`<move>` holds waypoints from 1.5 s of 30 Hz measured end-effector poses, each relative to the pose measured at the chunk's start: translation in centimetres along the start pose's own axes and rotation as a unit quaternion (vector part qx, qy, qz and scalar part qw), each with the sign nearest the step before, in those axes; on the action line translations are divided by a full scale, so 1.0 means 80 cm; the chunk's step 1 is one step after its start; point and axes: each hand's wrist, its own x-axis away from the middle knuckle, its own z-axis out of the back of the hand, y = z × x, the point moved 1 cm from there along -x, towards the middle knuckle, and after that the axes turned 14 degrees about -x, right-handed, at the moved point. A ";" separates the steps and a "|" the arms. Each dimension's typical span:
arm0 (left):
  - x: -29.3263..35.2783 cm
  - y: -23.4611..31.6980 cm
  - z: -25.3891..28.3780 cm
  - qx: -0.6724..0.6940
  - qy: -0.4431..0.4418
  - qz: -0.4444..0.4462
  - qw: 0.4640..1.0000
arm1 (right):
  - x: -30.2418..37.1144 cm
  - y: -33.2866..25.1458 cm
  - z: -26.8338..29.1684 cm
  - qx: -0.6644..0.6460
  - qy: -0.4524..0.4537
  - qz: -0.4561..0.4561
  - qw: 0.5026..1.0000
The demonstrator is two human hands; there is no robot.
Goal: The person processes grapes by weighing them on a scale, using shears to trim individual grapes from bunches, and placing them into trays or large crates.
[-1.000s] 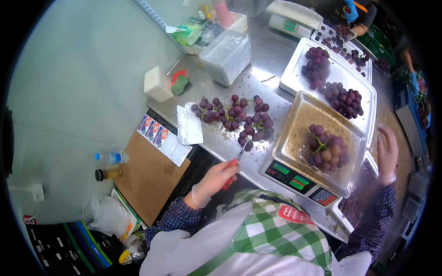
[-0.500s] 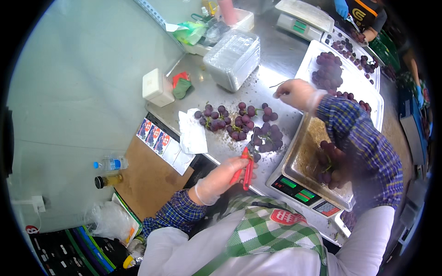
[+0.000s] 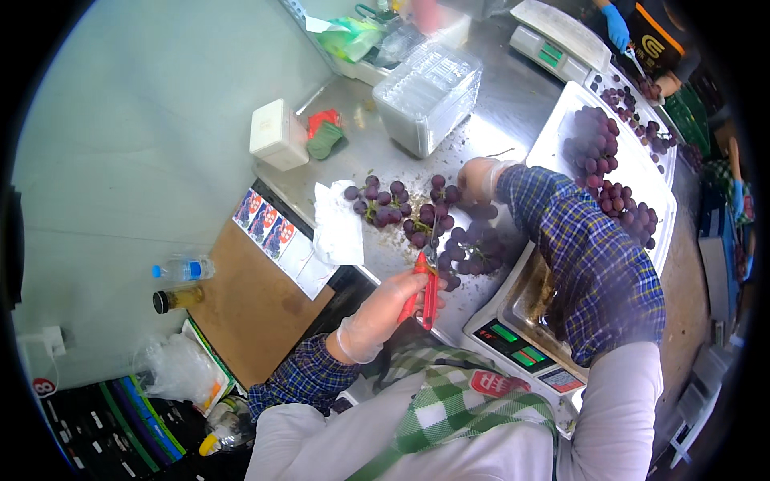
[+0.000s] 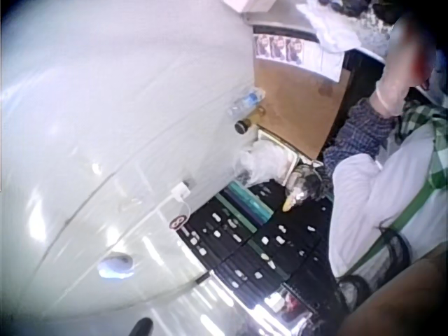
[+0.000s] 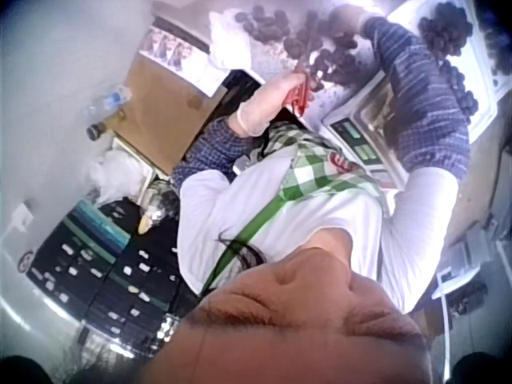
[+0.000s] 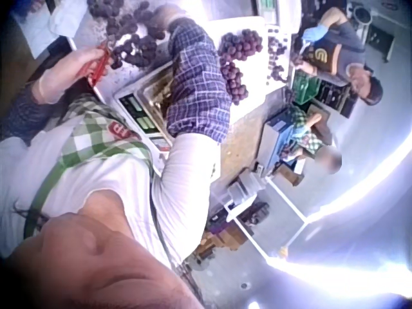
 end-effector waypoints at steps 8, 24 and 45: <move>-0.021 0.012 -0.015 -0.082 -0.020 0.035 0.996 | 0.001 0.032 0.019 -0.131 0.032 -0.002 0.991; -0.036 0.005 -0.012 -0.120 -0.022 0.031 0.992 | 0.011 0.028 0.028 -0.147 0.057 0.032 0.987; 0.075 -0.013 0.079 -0.250 0.113 -0.090 0.957 | 0.019 -0.067 0.050 0.289 0.065 -0.039 0.954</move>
